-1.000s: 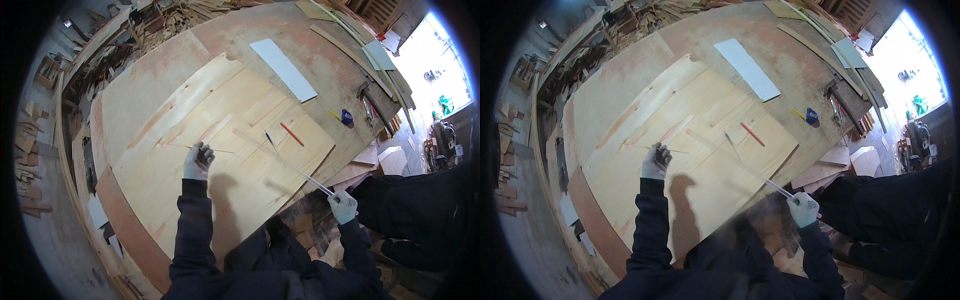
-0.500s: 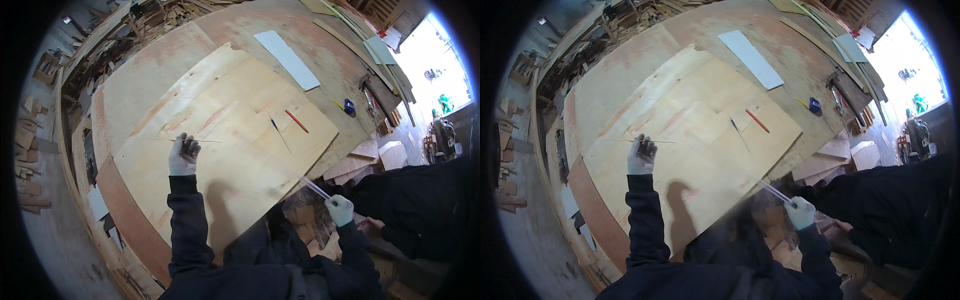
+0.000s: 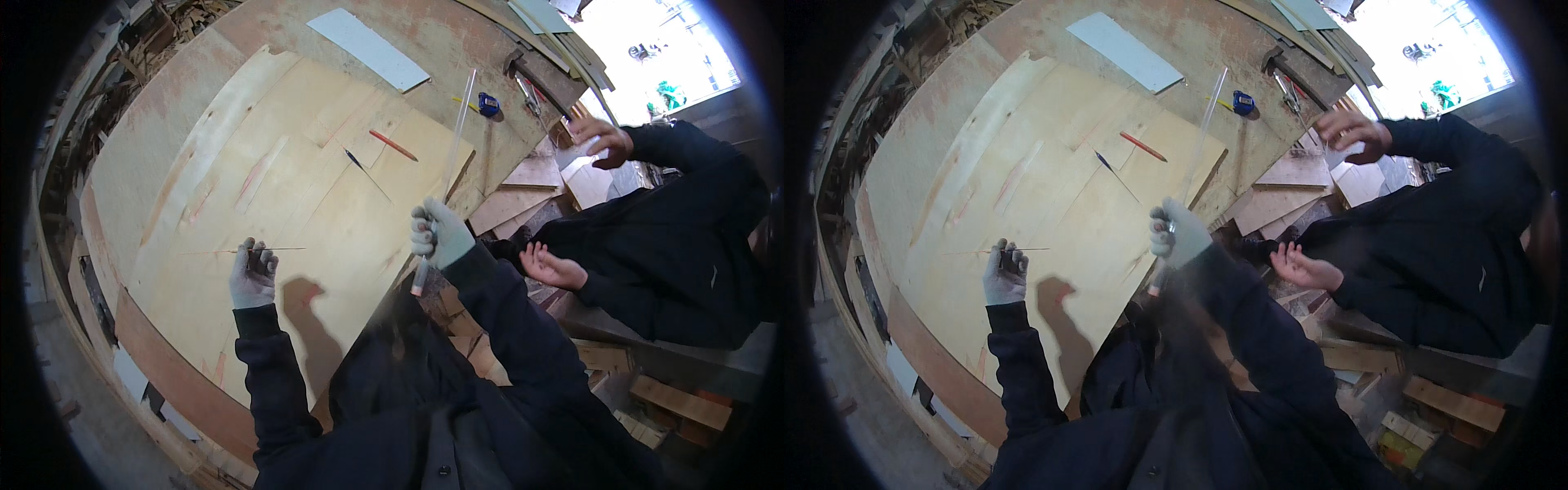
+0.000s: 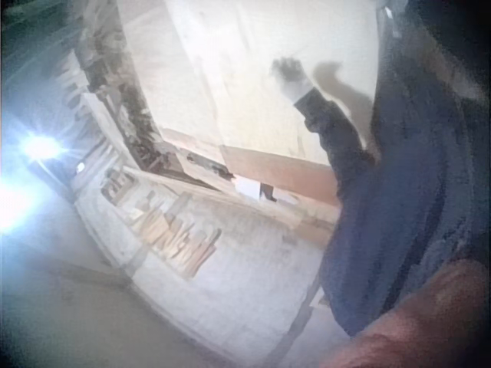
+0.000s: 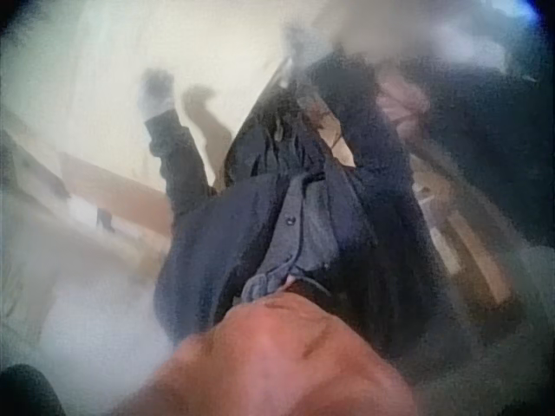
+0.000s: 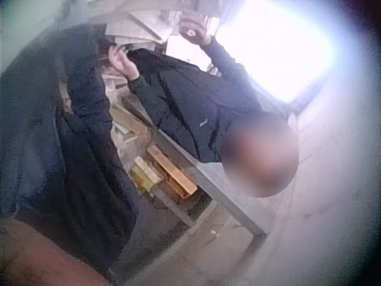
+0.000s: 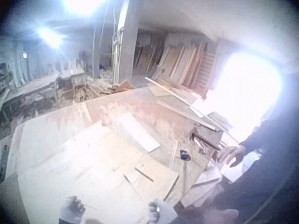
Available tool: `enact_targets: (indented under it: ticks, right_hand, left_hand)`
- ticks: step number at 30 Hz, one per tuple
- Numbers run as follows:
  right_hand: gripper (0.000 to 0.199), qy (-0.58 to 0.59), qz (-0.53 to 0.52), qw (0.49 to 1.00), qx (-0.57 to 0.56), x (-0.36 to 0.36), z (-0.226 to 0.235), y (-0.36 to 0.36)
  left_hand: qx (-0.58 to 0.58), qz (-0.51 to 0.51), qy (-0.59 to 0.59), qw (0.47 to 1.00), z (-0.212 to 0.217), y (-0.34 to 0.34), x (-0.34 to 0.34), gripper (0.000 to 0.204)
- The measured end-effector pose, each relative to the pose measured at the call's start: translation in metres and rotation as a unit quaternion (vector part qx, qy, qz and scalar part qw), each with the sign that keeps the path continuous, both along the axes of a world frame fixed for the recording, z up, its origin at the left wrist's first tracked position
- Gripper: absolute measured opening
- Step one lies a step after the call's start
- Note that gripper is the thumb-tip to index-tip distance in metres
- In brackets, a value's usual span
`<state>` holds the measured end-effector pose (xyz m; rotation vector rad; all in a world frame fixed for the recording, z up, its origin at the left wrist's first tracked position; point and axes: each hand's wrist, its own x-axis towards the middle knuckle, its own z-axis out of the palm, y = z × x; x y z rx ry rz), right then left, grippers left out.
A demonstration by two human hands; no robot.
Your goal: The person measures and marks a large plywood sheet with a tape measure and red pencil, then uses a compass to draw intersecting lines. A coworker hands over tools and the person continues marking the board.
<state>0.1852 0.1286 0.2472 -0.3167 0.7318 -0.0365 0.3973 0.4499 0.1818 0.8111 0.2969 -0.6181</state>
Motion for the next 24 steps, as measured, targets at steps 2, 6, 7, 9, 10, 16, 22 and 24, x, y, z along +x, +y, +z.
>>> enact_targets:
  ticks: [2,6,7,9,10,16,22,24]
  right_hand:
    - [0.033,0.006,-0.020,1.000,-0.012,0.013,-0.001,0.004]
    - [0.034,-0.001,-0.019,1.000,0.008,0.028,-0.002,0.007]
    - [0.034,-0.012,-0.016,1.000,0.013,0.029,-0.003,0.007]
    - [0.034,-0.026,-0.013,0.999,0.016,0.030,-0.005,0.005]
    - [0.034,-0.037,-0.009,0.999,0.023,0.030,-0.007,0.005]
    - [0.032,-0.021,0.014,1.000,0.008,0.015,-0.015,0.008]
    - [0.027,-0.054,0.039,0.997,0.039,-0.007,-0.023,-0.007]
    - [0.026,-0.048,0.089,0.994,-0.026,-0.017,-0.016,-0.005]
  left_hand:
    - [0.004,-0.005,0.006,1.000,0.001,-0.004,-0.009,0.026]
    - [-0.007,-0.029,0.012,0.999,0.010,-0.017,-0.029,0.023]
    - [0.001,-0.034,0.015,0.999,0.014,-0.020,-0.034,0.024]
    - [0.008,-0.045,0.014,0.999,0.020,-0.026,-0.042,0.025]
    - [0.008,-0.051,0.012,0.999,0.023,-0.028,-0.045,0.026]
    - [0.001,-0.078,-0.018,0.997,0.035,-0.042,-0.049,0.028]
    - [0.028,-0.084,-0.012,0.996,0.038,-0.069,-0.042,0.029]
    - [0.027,-0.098,-0.023,0.995,0.036,-0.084,-0.038,0.030]
